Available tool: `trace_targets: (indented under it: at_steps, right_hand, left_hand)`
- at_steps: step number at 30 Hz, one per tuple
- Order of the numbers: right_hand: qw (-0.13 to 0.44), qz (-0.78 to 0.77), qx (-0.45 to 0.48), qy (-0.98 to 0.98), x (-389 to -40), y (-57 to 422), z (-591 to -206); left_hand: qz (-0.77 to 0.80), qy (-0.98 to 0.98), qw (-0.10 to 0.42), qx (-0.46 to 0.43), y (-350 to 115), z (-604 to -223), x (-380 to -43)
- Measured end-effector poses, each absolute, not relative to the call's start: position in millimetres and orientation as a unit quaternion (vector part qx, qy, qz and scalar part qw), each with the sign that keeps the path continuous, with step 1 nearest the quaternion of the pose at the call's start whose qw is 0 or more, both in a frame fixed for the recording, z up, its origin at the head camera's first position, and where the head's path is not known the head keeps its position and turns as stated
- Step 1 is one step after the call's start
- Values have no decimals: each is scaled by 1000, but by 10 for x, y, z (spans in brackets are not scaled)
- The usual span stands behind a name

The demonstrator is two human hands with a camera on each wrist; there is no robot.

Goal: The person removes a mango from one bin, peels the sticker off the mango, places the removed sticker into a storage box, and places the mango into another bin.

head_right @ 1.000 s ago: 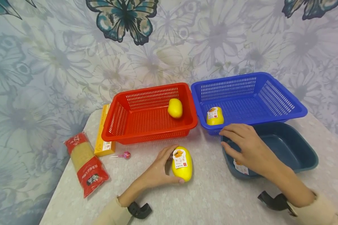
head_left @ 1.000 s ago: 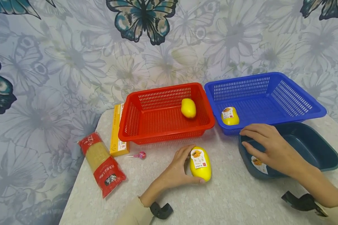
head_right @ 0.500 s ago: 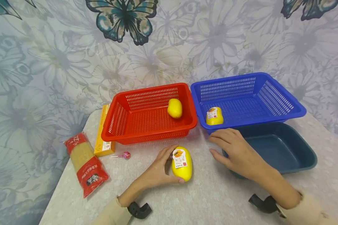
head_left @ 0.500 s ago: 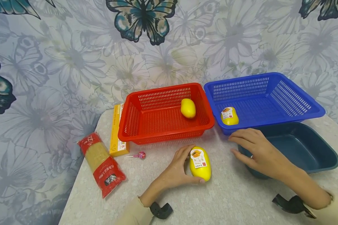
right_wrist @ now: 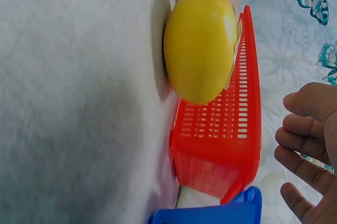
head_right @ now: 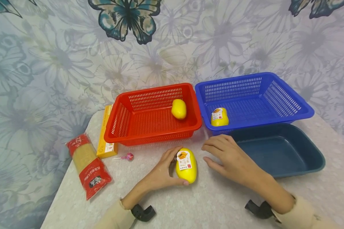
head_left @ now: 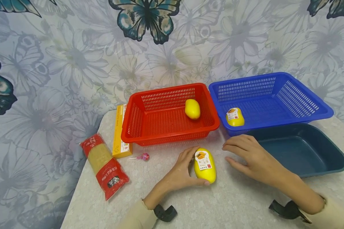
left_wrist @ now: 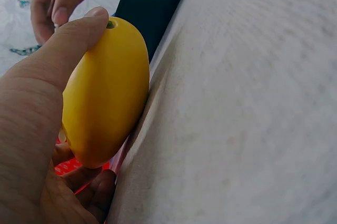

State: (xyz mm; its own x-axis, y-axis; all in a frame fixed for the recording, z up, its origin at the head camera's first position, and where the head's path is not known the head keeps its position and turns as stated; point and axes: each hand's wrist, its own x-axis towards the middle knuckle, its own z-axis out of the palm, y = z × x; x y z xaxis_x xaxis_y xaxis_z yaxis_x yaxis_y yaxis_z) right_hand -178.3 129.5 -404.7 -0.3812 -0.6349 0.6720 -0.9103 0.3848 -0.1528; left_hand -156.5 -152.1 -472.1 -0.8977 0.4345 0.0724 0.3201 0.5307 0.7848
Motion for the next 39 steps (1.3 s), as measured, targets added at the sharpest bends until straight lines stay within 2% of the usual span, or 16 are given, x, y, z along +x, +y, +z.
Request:
trace_targets:
  at_steps: [9, 21, 39]
  right_hand:
    - [233, 257, 512, -786, -1728, 1081, -4099]
    - [240, 247, 535, -772, -1700, 942, -4216]
    - [290, 235, 552, -746, -1735, 765, -4306]
  left_hand:
    - [434, 872, 75, 216, -1513, -4721, -1562]
    - [428, 873, 75, 219, -1516, -4746, -1570]
    - [428, 871, 75, 229, -1529, -4743, -1577]
